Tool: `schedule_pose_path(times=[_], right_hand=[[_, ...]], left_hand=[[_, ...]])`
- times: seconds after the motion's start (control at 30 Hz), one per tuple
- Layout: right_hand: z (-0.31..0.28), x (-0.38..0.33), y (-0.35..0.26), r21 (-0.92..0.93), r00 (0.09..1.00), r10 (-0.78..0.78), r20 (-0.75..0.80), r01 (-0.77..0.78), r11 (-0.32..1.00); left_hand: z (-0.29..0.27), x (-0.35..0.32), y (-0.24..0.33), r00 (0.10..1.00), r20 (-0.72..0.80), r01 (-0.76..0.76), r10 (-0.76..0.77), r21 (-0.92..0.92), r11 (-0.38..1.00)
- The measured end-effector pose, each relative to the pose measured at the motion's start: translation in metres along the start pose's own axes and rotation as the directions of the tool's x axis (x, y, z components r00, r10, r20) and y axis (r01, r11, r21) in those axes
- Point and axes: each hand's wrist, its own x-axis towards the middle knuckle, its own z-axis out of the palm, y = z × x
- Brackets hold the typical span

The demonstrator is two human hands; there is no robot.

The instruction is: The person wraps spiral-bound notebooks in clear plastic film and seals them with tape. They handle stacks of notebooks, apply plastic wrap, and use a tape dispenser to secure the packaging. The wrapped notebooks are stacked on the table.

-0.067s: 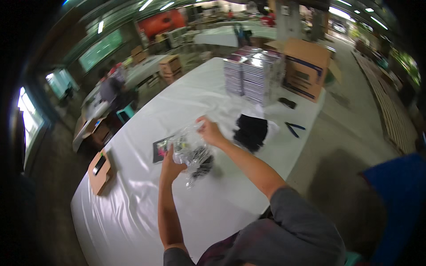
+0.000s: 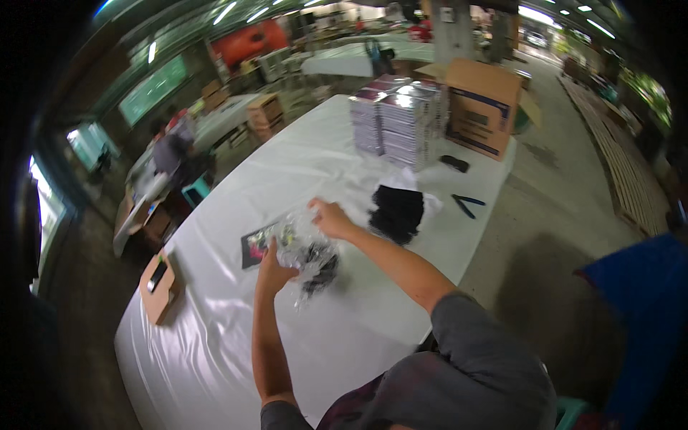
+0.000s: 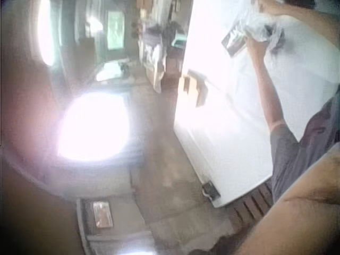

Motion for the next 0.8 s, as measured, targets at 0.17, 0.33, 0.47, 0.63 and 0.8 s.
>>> schedule_pose_path(times=[0.17, 0.33, 0.47, 0.63, 0.8], right_hand=[[-0.016, 0.022, -0.021, 0.152, 0.958, -0.093, -0.273, 0.138, 0.979], [-0.003, 0.019, -0.008, 0.012, 0.987, -0.095, -0.132, 0.098, 0.995], [-0.009, 0.016, 0.002, 0.021, 0.997, -0.033, -0.069, 0.035, 0.999], [-0.03, -0.01, -0.016, -0.05, 0.997, 0.0, 0.076, 0.004, 0.999], [-0.082, -0.068, -0.017, 0.383, 0.982, 0.189, -0.007, -0.172, 0.908]], left_hand=[[-0.025, 0.026, 0.011, 0.999, -0.03, 0.02, -0.025, -0.164, 0.986], [-0.003, 0.027, -0.006, 0.999, 0.022, 0.047, -0.048, 0.018, 0.999], [-0.002, 0.026, -0.003, 1.0, 0.004, -0.007, 0.007, 0.079, 0.997], [-0.004, 0.018, 0.017, 0.987, 0.161, -0.013, -0.026, 0.234, 0.972], [-0.003, 0.001, 0.053, 0.996, 0.087, -0.053, 0.031, 0.267, 0.962]])
